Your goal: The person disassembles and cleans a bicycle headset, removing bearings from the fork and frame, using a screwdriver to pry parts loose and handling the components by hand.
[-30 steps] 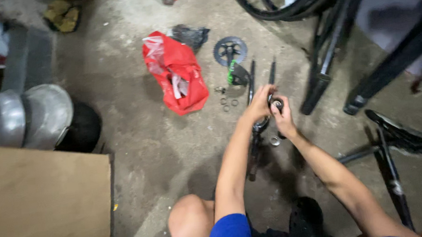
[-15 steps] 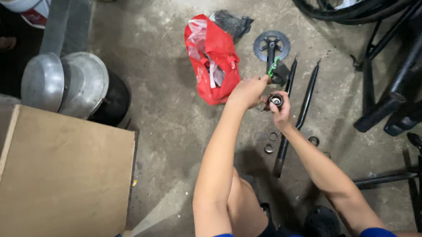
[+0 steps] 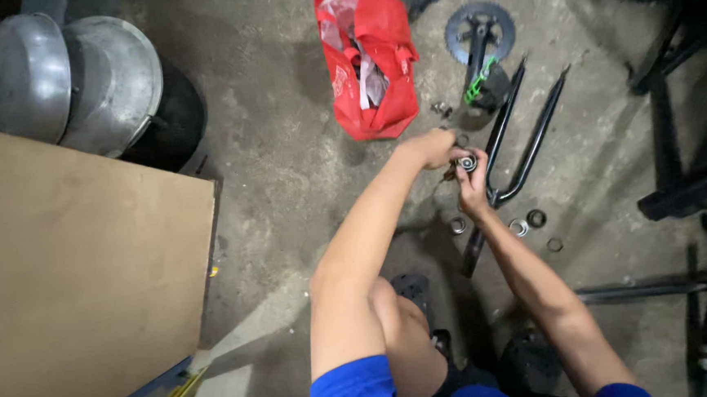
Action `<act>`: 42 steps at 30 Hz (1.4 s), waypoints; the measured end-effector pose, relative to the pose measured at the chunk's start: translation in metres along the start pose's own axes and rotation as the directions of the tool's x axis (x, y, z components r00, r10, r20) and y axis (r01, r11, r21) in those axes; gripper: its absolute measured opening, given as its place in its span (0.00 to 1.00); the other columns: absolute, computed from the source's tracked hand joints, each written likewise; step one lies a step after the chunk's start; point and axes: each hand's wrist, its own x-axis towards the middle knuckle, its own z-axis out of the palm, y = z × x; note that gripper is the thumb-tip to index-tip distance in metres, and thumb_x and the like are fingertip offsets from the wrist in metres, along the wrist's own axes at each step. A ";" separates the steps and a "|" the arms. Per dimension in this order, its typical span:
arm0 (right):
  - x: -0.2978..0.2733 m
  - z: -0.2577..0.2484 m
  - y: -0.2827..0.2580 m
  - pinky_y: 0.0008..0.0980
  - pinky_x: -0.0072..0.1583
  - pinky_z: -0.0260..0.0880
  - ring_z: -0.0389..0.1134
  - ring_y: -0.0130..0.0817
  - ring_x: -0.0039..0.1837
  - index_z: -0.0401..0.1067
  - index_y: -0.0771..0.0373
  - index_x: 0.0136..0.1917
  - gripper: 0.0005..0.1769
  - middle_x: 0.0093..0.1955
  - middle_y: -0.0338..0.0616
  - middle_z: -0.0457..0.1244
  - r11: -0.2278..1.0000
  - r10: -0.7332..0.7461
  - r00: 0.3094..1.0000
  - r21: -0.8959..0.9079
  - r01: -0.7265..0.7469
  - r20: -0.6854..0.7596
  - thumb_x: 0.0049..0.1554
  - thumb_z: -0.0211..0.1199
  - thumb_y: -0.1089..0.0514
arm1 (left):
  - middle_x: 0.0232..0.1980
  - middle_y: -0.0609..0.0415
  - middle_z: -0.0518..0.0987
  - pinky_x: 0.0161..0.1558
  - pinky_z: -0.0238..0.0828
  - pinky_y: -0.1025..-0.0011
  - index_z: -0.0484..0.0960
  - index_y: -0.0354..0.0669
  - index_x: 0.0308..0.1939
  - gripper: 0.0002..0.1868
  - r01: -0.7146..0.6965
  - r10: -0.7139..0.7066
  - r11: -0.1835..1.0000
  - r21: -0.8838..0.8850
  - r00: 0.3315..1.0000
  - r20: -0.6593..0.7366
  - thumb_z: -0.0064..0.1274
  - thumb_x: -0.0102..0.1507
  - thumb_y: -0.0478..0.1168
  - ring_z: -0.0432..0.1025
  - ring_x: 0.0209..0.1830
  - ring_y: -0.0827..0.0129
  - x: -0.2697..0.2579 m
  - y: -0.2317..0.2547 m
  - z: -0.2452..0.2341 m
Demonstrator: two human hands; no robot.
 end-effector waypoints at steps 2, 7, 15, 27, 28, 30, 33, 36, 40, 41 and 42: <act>-0.004 -0.003 0.007 0.31 0.66 0.63 0.60 0.33 0.61 0.49 0.64 0.74 0.28 0.63 0.45 0.57 0.973 -0.076 0.997 -0.218 0.073 -0.003 0.63 0.52 0.66 | 0.46 0.34 0.83 0.53 0.77 0.53 0.84 0.38 0.46 0.24 -0.108 0.106 0.990 -0.088 0.994 -0.028 0.63 0.60 0.55 0.79 0.52 0.44 0.002 0.006 0.007; -0.005 -0.007 0.014 0.33 0.72 0.57 0.57 0.36 0.69 0.50 0.65 0.73 0.34 0.65 0.48 0.54 0.906 -0.137 0.990 -0.407 0.114 -0.027 0.55 0.52 0.72 | 0.43 0.35 0.83 0.50 0.78 0.54 0.86 0.38 0.41 0.26 0.033 -0.034 0.999 -0.012 0.990 -0.137 0.72 0.47 0.51 0.80 0.47 0.46 -0.013 0.027 0.013; -0.008 -0.006 0.019 0.32 0.70 0.61 0.59 0.35 0.67 0.51 0.64 0.73 0.34 0.65 0.46 0.55 0.919 -0.104 0.994 -0.385 0.085 -0.028 0.56 0.58 0.71 | 0.41 0.34 0.83 0.49 0.78 0.53 0.87 0.37 0.40 0.23 0.029 -0.032 0.999 -0.016 0.981 -0.194 0.72 0.49 0.50 0.79 0.46 0.43 -0.025 0.035 0.017; 0.000 0.010 0.007 0.31 0.63 0.67 0.63 0.33 0.60 0.58 0.65 0.64 0.29 0.57 0.45 0.59 0.864 -0.215 0.972 -0.484 0.142 -0.098 0.51 0.61 0.72 | 0.42 0.35 0.83 0.51 0.77 0.53 0.87 0.37 0.38 0.27 0.070 -0.085 0.995 -0.075 0.973 -0.214 0.75 0.45 0.52 0.79 0.48 0.44 -0.026 0.021 0.024; 0.000 0.014 0.005 0.30 0.62 0.67 0.63 0.33 0.59 0.58 0.65 0.64 0.28 0.57 0.45 0.60 0.878 -0.187 0.975 -0.466 0.110 -0.122 0.51 0.61 0.71 | 0.43 0.35 0.83 0.51 0.77 0.53 0.86 0.36 0.38 0.28 0.070 -0.084 0.995 -0.065 0.970 -0.228 0.76 0.45 0.53 0.79 0.48 0.44 -0.025 0.019 0.024; 0.000 0.016 0.001 0.29 0.60 0.67 0.64 0.31 0.57 0.60 0.66 0.63 0.27 0.55 0.44 0.61 0.901 -0.126 0.978 -0.433 0.042 -0.168 0.50 0.59 0.70 | 0.43 0.36 0.84 0.50 0.77 0.52 0.85 0.36 0.40 0.30 0.043 -0.066 0.995 -0.094 0.963 -0.263 0.76 0.43 0.53 0.79 0.48 0.44 -0.027 0.019 0.026; 0.002 0.014 0.003 0.30 0.58 0.67 0.65 0.32 0.54 0.65 0.69 0.61 0.19 0.52 0.46 0.63 0.820 -0.281 0.958 -0.532 0.209 -0.056 0.56 0.63 0.68 | 0.43 0.37 0.84 0.49 0.77 0.51 0.85 0.39 0.42 0.34 0.016 -0.035 0.997 -0.076 0.966 -0.256 0.76 0.39 0.55 0.79 0.47 0.44 -0.032 0.022 0.015; 0.001 0.014 0.015 0.28 0.47 0.65 0.61 0.29 0.43 0.68 0.67 0.56 0.12 0.41 0.42 0.61 0.847 -0.199 0.969 -0.523 0.095 -0.146 0.60 0.64 0.63 | 0.44 0.37 0.83 0.49 0.77 0.50 0.84 0.39 0.40 0.34 0.061 -0.046 0.994 0.086 0.984 -0.175 0.74 0.41 0.60 0.79 0.47 0.43 -0.032 0.031 -0.009; 0.002 0.019 0.009 0.28 0.47 0.70 0.67 0.28 0.41 0.67 0.66 0.52 0.12 0.39 0.41 0.64 0.860 -0.253 0.958 -0.485 0.159 -0.136 0.57 0.64 0.62 | 0.42 0.36 0.83 0.48 0.75 0.45 0.83 0.41 0.41 0.32 0.106 -0.108 0.994 -0.025 0.945 -0.310 0.56 0.57 0.68 0.78 0.46 0.40 -0.036 0.039 -0.037; 0.005 0.019 0.005 0.29 0.48 0.70 0.67 0.29 0.42 0.67 0.67 0.51 0.12 0.40 0.43 0.65 0.841 -0.275 0.954 -0.512 0.178 -0.120 0.56 0.67 0.63 | 0.41 0.35 0.84 0.49 0.75 0.44 0.83 0.41 0.42 0.33 0.131 -0.155 0.987 -0.092 0.927 -0.342 0.50 0.63 0.69 0.78 0.46 0.39 -0.036 0.041 -0.041; 0.007 0.020 0.002 0.30 0.48 0.71 0.68 0.30 0.43 0.67 0.67 0.50 0.13 0.41 0.45 0.65 0.820 -0.296 0.950 -0.537 0.197 -0.103 0.56 0.69 0.63 | 0.41 0.36 0.84 0.48 0.75 0.44 0.84 0.42 0.42 0.31 0.146 -0.181 0.982 -0.122 0.911 -0.371 0.46 0.65 0.67 0.79 0.46 0.39 -0.036 0.041 -0.043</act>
